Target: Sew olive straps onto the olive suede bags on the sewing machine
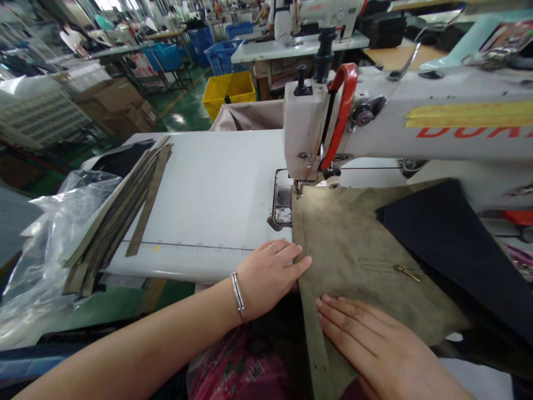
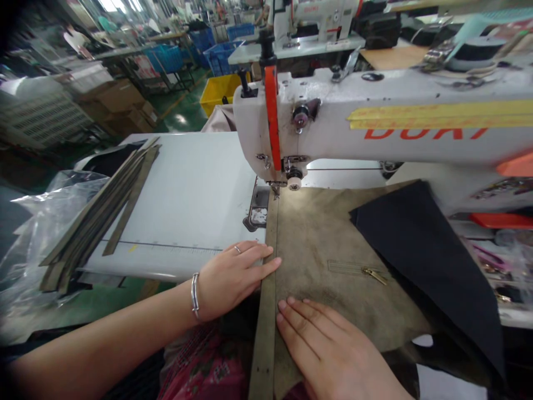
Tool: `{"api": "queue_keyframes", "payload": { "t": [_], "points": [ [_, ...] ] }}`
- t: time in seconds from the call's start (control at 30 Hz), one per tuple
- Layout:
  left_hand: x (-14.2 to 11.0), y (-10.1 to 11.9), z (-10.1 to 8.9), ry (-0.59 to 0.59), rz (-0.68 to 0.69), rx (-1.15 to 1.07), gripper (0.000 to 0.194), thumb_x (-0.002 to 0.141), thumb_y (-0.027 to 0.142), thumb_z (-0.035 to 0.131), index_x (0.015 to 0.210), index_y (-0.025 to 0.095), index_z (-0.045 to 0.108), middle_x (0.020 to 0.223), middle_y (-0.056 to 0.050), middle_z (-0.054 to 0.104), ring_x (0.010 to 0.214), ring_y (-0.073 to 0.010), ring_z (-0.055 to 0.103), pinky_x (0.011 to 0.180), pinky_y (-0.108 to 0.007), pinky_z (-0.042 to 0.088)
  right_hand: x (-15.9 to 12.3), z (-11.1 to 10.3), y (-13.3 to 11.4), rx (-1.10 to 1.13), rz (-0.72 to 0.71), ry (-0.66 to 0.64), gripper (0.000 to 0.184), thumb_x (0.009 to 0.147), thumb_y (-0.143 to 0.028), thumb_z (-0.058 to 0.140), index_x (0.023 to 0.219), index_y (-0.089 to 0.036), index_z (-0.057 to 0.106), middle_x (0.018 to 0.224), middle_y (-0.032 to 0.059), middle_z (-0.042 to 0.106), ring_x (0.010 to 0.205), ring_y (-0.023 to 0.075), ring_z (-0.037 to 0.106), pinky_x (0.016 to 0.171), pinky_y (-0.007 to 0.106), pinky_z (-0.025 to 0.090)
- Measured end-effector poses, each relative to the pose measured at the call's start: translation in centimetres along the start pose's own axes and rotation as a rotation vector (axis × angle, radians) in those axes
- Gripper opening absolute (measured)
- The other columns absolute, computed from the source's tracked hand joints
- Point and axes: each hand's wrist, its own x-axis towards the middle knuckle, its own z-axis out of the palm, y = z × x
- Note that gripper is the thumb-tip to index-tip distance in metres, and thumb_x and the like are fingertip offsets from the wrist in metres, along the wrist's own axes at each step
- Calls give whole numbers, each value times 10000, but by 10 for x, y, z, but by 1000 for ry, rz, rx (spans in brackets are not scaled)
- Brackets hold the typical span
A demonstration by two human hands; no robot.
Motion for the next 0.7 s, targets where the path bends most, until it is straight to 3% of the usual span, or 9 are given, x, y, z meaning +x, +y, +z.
{"api": "queue_keyframes", "payload": {
  "t": [0.27,0.7],
  "points": [
    [19,-24,3,16,-9,18,349,964,245,425,1286,183,544,1230,-93,565,1110,-229,517,990,-394,474,13,2,17,80,61,59,477,804,-61,410,1212,-156,639,1293,47,613,1184,174,577,960,327,533],
    [49,-61,7,80,-23,13,342,963,218,413,1255,166,584,1183,-104,582,1074,-226,519,946,-394,491,29,12,52,159,80,14,453,860,-92,433,1290,-131,572,1341,69,580,1250,201,505,1046,392,454]
  ]
}}
